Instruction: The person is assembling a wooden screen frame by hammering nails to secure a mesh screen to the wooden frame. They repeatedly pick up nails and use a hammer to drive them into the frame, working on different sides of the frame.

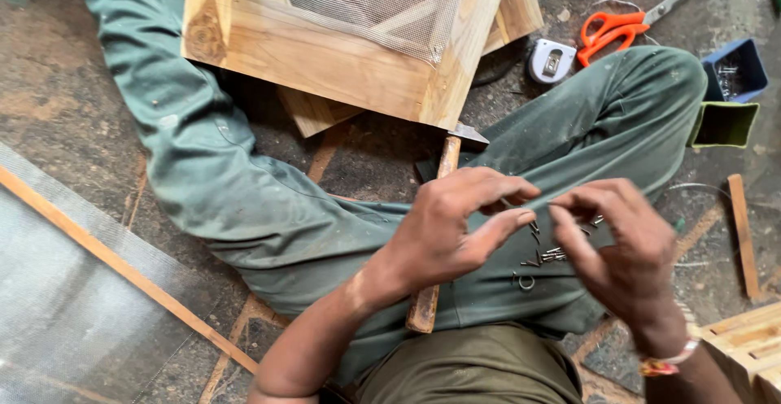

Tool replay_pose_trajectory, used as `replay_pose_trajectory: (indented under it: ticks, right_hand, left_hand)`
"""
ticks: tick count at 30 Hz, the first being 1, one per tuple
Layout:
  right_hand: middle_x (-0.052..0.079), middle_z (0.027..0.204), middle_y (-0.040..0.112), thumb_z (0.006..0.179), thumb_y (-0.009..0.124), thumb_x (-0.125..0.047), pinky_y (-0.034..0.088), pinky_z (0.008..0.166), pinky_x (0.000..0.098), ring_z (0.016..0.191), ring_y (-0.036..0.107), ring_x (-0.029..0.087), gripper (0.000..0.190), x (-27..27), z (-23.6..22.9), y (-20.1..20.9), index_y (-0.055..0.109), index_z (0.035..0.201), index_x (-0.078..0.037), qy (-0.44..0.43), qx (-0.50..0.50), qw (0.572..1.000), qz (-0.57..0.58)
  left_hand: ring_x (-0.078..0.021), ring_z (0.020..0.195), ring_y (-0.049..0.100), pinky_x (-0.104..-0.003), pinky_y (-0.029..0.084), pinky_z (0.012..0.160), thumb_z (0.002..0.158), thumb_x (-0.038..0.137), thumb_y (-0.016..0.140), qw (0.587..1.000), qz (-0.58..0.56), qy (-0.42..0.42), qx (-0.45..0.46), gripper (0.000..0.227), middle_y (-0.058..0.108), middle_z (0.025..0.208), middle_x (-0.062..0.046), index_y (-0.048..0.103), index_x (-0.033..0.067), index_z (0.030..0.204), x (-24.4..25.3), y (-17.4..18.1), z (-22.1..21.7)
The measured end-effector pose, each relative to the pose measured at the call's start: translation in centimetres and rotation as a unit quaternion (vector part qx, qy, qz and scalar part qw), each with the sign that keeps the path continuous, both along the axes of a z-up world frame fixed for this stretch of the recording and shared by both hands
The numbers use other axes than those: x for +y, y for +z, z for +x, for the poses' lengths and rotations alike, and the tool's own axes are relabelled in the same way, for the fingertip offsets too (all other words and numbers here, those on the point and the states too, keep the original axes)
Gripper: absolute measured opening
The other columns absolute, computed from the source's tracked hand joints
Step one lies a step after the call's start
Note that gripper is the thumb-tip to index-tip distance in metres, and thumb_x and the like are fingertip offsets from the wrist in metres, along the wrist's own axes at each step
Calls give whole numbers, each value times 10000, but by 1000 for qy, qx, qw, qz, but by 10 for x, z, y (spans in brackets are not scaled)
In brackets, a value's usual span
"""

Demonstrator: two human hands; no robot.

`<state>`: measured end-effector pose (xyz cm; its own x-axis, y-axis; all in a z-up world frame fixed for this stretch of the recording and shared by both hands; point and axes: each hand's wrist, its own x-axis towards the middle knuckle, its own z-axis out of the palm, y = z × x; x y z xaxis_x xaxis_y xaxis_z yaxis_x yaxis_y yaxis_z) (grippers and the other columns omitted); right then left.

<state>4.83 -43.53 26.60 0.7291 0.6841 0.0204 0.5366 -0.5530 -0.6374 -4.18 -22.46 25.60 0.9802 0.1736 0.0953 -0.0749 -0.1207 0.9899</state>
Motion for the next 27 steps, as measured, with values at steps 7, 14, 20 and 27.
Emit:
replay_pose_trajectory:
  ticks: [7,14,20,27]
  right_hand:
    - [100,929,684,925,751,-28,539,708,287,777,667,147,125,46,-18,-3,679,1017,17,-46,50,996,54]
    - [117,891,714,906,778,-151,558,620,314,681,691,183,299,75,-23,-12,669,1146,-10,-28,111,993,-4]
    - [194,830,725,858,768,-382,558,634,469,733,713,382,511,96,-40,-28,622,1214,-44,66,166,975,-133]
    - [261,930,697,836,767,-337,542,713,522,834,674,461,644,99,-37,-49,512,1323,-2,83,178,972,-128]
  left_hand:
    - [-138,878,723,-287,587,773,963,144,763,987,-116,52,99,170,777,1011,-79,763,42,1099,4,-22,-6]
    - [-163,807,747,-293,583,718,1000,172,714,981,98,150,79,131,760,941,-61,769,63,1048,69,-69,25]
    - [-175,904,576,-354,508,792,966,243,763,935,321,136,64,130,632,893,-8,787,117,946,149,-134,82]
    - [-198,902,534,-390,450,856,935,224,798,925,356,125,35,100,588,862,-8,791,126,916,146,-151,76]
